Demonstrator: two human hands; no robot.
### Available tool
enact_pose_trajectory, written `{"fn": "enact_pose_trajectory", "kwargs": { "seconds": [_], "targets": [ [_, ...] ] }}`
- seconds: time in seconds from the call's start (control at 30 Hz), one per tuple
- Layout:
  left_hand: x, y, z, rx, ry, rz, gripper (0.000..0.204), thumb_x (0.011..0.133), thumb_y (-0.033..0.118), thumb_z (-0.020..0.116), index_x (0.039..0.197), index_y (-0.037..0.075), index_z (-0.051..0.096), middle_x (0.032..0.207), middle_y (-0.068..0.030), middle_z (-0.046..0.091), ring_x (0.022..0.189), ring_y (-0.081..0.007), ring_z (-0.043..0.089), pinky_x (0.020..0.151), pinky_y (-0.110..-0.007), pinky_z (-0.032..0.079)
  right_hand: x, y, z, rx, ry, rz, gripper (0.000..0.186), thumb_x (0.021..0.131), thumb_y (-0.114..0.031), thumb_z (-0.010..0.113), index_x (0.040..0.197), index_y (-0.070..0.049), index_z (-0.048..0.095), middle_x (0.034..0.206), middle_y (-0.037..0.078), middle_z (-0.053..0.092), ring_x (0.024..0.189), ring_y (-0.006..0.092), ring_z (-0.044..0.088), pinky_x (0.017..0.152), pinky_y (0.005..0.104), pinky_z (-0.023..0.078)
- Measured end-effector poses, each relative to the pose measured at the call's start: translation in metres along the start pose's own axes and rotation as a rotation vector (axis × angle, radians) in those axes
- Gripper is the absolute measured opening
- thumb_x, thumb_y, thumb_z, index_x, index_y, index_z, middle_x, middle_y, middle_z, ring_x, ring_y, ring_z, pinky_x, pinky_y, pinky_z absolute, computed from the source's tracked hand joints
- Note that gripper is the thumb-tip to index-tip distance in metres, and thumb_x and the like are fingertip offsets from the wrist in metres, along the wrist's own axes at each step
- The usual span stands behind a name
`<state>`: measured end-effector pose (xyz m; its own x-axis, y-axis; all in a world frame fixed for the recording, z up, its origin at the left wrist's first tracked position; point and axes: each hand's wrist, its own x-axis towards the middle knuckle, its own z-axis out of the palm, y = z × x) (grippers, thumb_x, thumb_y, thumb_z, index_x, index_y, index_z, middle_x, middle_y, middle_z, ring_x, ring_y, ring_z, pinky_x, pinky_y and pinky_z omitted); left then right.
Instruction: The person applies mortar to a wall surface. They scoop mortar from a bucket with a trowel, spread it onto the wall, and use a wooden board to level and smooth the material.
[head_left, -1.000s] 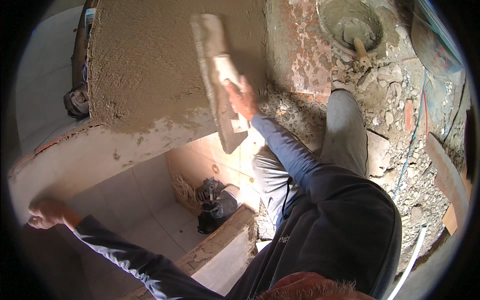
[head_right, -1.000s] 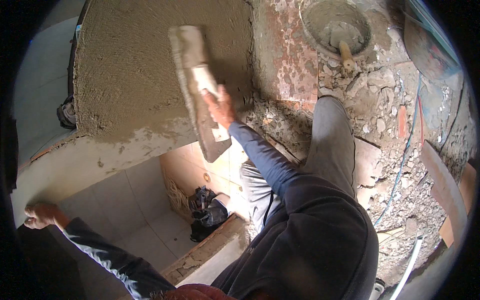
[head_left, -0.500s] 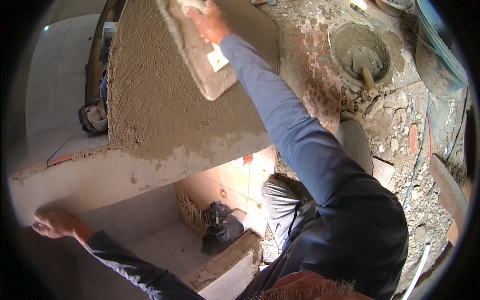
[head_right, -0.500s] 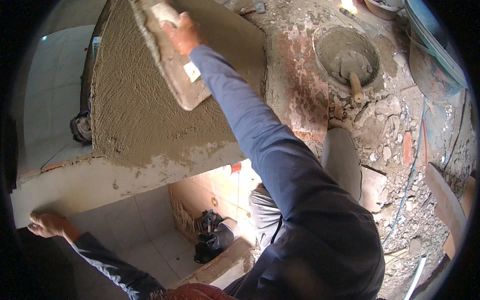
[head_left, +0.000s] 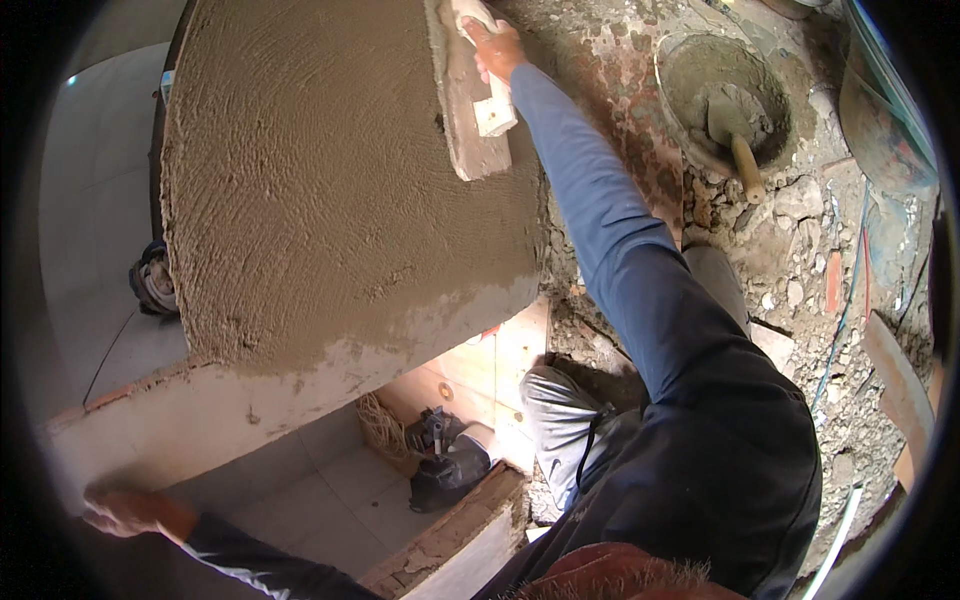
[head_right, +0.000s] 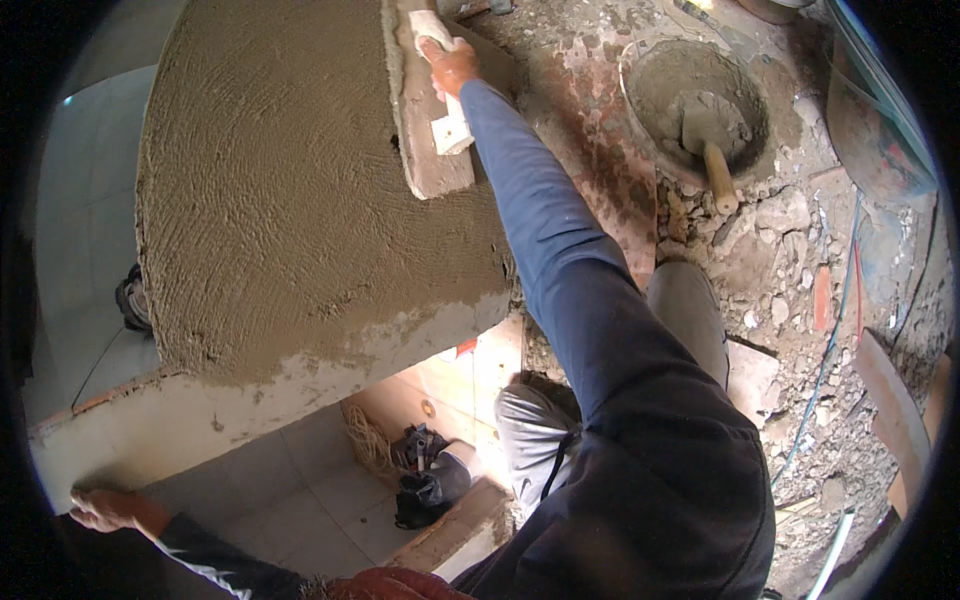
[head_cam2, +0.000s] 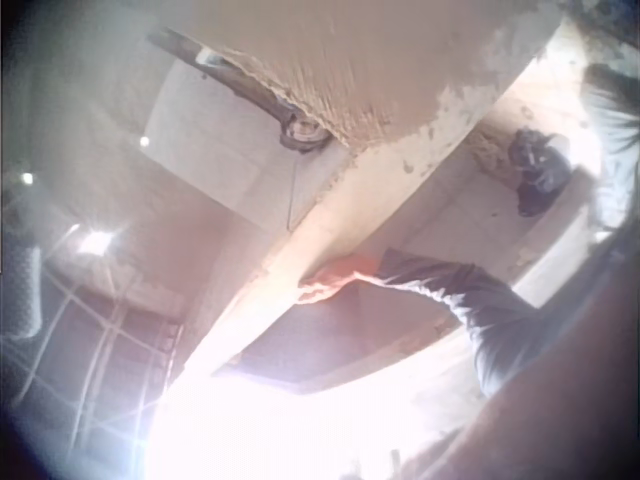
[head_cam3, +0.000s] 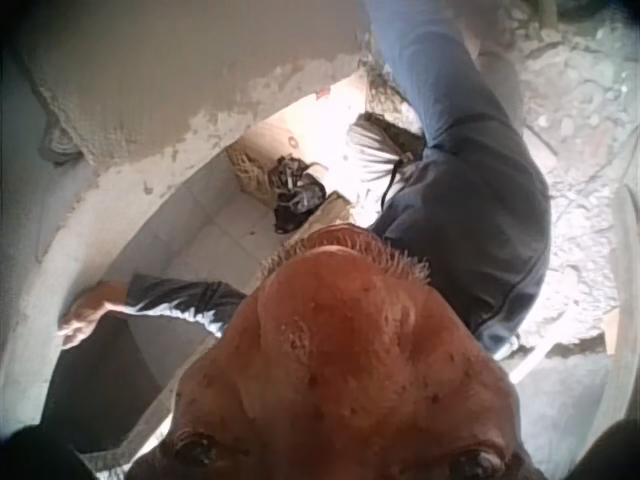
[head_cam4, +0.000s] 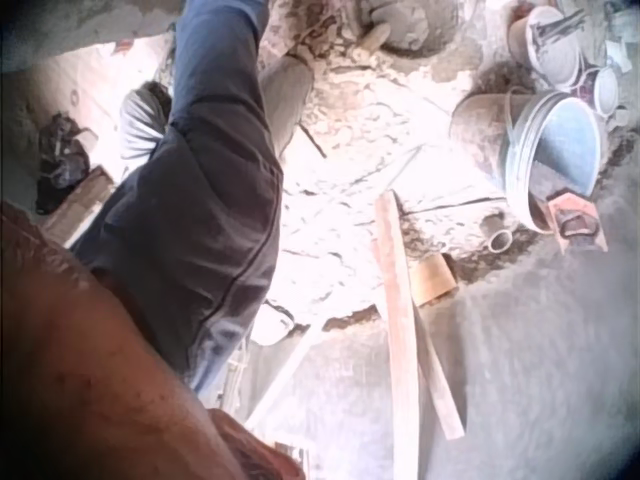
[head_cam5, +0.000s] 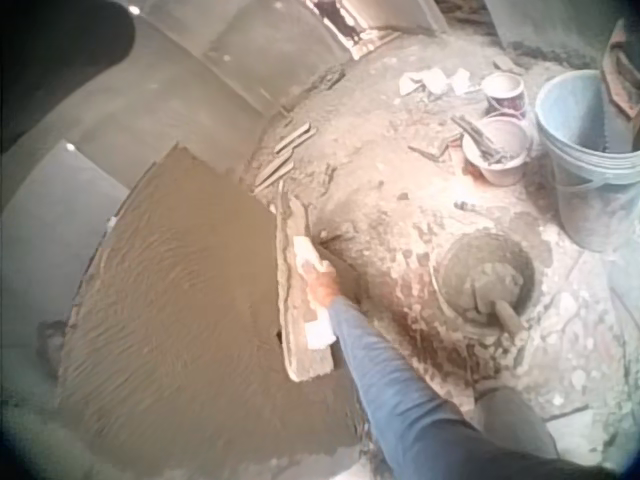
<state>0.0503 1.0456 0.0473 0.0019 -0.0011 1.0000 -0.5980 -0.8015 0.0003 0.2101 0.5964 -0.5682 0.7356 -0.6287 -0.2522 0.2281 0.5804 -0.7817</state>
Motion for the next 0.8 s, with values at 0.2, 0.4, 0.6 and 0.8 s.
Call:
{"fn": "enact_pose_trajectory", "kwargs": {
  "seconds": [0.2, 0.4, 0.6, 0.8],
  "targets": [
    [0.008, -0.004, -0.020, 0.224, -0.084, 0.141, 0.044, 0.094, 0.028, 0.061, 0.124, -0.003, 0.055, 0.113, -0.0205, 0.061, 0.098, -0.0315, 0.062, 0.077, -0.040, 0.057, 0.001, 0.062, -0.031, 0.054, 0.166, 0.096, 0.066, 0.086, -0.046, 0.070, 0.118, 0.007, 0.049, 0.061, 0.009, 0.055, 0.043, 0.0189, 0.053, 0.036, 0.0369, 0.044],
    [-0.001, 0.002, -0.005, 0.129, -0.021, 0.047, 0.044, 0.098, 0.027, 0.055, 0.130, -0.002, 0.049, 0.117, -0.0237, 0.058, 0.098, -0.0324, 0.061, 0.077, -0.041, 0.055, -0.017, 0.122, -0.059, 0.078, 0.163, 0.207, 0.087, 0.085, -0.051, 0.069, 0.136, 0.013, 0.037, 0.062, 0.012, 0.057, 0.041, 0.0217, 0.054, 0.037, 0.0391, 0.045],
    [0.045, -0.056, -0.031, -0.081, -0.139, 0.014, 0.036, 0.099, 0.018, 0.055, 0.127, -0.003, 0.047, 0.112, -0.0234, 0.059, 0.095, -0.0323, 0.060, 0.080, -0.045, 0.051, -0.071, 0.153, -0.056, 0.149, 0.226, 0.352, 0.090, 0.084, -0.052, 0.070, 0.144, 0.004, 0.032, 0.060, 0.011, 0.056, 0.040, 0.0210, 0.051, 0.034, 0.0388, 0.042],
    [-0.014, 0.017, 0.003, -0.010, -0.044, 0.013, 0.046, 0.099, 0.023, 0.055, 0.134, -0.004, 0.041, 0.121, -0.0238, 0.057, 0.102, -0.0294, 0.058, 0.088, -0.041, 0.049, -0.129, 0.183, -0.060, 0.134, 0.273, 0.456, 0.092, 0.084, -0.056, 0.069, 0.147, -0.001, 0.029, 0.059, 0.010, 0.055, 0.038, 0.0208, 0.050, 0.034, 0.0384, 0.041]
  ]
}}
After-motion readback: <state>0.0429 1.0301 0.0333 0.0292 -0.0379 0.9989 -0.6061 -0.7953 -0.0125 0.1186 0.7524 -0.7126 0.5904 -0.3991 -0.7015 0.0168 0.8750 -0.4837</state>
